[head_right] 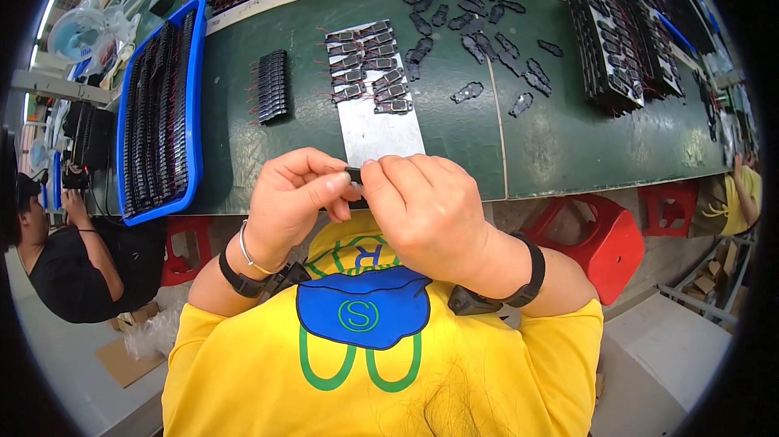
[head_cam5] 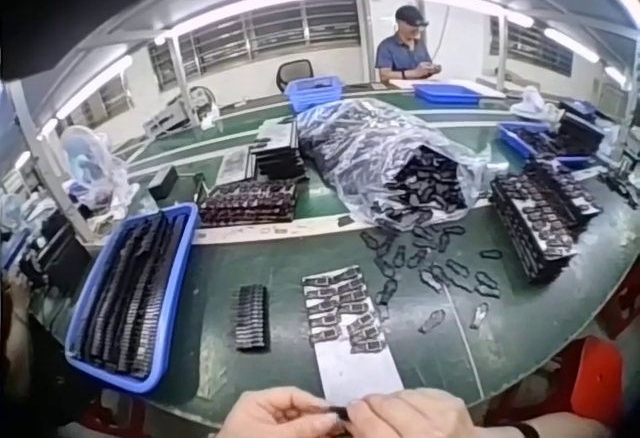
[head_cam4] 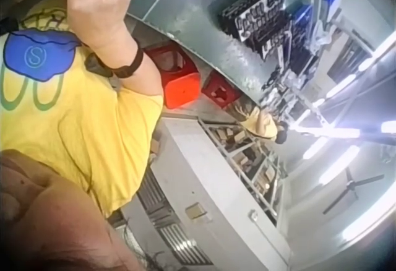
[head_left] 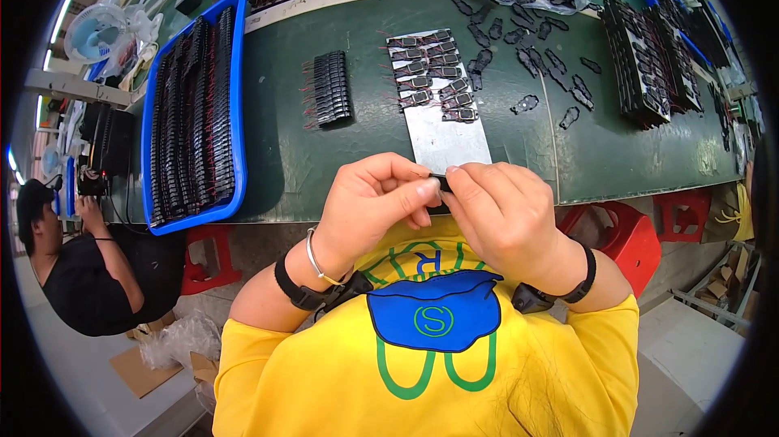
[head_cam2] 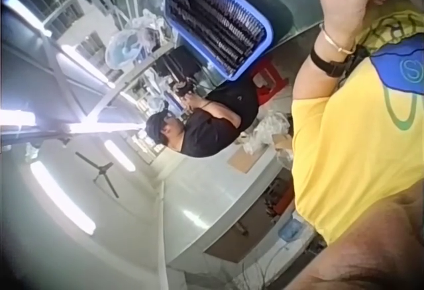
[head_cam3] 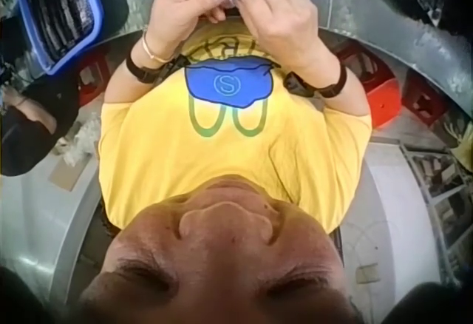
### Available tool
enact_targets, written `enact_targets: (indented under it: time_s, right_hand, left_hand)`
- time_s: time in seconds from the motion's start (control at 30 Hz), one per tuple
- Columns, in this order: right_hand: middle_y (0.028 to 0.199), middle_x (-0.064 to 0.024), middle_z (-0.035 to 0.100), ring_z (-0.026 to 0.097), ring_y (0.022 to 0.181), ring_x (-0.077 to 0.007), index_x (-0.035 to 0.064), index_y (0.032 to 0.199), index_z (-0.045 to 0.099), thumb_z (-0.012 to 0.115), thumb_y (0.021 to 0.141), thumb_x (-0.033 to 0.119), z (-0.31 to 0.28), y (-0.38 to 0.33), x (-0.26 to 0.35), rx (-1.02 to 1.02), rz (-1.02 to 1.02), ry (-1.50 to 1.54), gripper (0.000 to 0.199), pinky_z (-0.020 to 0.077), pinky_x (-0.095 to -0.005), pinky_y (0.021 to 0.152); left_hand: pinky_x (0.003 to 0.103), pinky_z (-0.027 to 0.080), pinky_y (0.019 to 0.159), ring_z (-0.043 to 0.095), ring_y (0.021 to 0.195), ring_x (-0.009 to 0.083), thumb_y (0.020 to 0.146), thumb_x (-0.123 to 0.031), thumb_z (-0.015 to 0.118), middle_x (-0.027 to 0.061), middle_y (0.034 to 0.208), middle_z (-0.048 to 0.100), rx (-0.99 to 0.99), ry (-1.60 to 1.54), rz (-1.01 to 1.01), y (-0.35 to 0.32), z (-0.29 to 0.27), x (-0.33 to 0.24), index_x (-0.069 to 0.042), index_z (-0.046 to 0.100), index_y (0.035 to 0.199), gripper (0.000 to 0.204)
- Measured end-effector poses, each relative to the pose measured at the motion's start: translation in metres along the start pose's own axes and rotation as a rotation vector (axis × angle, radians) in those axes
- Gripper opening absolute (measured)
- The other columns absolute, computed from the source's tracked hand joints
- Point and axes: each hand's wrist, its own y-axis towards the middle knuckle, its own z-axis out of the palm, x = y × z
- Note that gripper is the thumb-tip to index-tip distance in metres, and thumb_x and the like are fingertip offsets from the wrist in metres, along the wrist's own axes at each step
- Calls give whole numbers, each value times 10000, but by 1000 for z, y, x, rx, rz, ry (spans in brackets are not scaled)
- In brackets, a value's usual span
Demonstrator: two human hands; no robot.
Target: The person picks up a speaker and a plastic housing by hand, fits the speaker into the housing, and presses them together. This process is repeated for additional units, which are then placed onto a metal plate.
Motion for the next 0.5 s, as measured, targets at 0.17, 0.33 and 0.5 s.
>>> enact_targets:
  time_s: [0.17, 0.33, 0.5]
  right_hand:
    - [813, -115, 633, 614, 637, -257, -29, 933, 620, 722, 650, 2, 2, -1, 1, -26, 1, 12, 302, 491, -339, 544]
    - [817, -119, 641, 636, 663, -231, -27, 964, 627, 742, 694, 28, -6, 2, 0, -29, 150, 338, 298, 500, -313, 570]
    - [835, -129, 660, 654, 691, -202, -30, 976, 637, 746, 749, 57, -6, -3, -3, 28, 380, 772, 267, 503, -285, 596]
  left_hand:
    - [201, 507, 584, 623, 655, 80, 851, -8, 670, 61, 834, 676, -41, 165, 124, -3, 2, 0, 22, 627, 944, 106]
    - [198, 499, 588, 628, 661, 87, 845, 9, 670, 65, 838, 672, -44, 300, 294, -12, -1, 2, 25, 628, 954, 118]
    - [200, 497, 601, 641, 682, 105, 829, 30, 675, 80, 845, 668, 7, 463, 526, -13, -7, 3, 28, 631, 969, 146]
